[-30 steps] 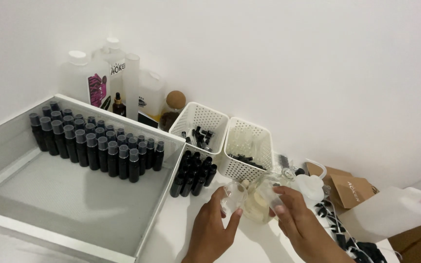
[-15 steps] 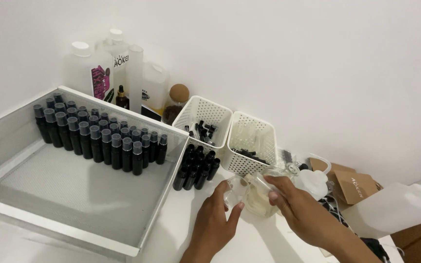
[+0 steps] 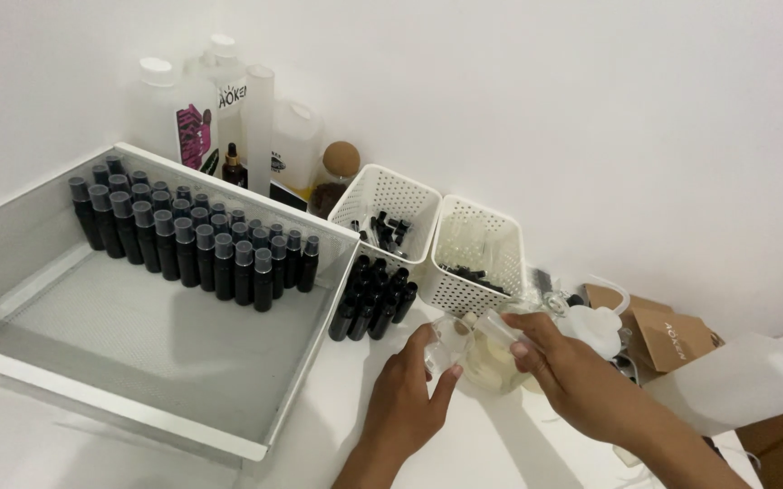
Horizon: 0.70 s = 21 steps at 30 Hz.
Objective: Assembling small perfume bottles by attaching spray nozzles to the bottle bodies.
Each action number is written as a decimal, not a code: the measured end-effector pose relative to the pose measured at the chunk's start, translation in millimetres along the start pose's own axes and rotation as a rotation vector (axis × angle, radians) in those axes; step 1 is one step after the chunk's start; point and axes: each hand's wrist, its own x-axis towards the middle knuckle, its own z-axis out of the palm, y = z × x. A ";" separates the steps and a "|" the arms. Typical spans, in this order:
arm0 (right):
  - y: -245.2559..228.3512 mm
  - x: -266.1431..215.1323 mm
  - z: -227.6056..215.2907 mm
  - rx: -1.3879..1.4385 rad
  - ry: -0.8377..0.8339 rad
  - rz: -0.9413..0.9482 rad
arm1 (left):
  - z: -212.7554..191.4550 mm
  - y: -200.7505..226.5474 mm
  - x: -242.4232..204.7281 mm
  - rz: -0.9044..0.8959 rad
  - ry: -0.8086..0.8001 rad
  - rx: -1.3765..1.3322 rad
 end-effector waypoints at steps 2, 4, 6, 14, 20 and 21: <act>0.2 -0.5 -0.3 0.010 0.002 -0.016 | 0.4 -0.5 0.3 -0.002 -0.002 0.008; -0.9 -0.3 -0.5 0.011 0.007 -0.028 | -1.5 1.3 0.4 -0.019 -0.017 -0.002; -7.3 -5.4 -1.8 -0.003 -0.011 0.014 | -1.9 1.2 -2.3 -0.009 -0.012 -0.003; -9.4 -10.3 -9.3 -0.014 -0.052 0.096 | -2.8 3.8 -1.4 0.023 0.000 0.004; -9.1 -10.0 -8.9 0.002 -0.039 0.064 | -1.7 2.7 -1.4 -0.028 -0.033 0.014; -8.4 -9.7 -8.8 -0.004 -0.037 0.060 | -1.9 3.3 -1.8 -0.016 -0.031 0.018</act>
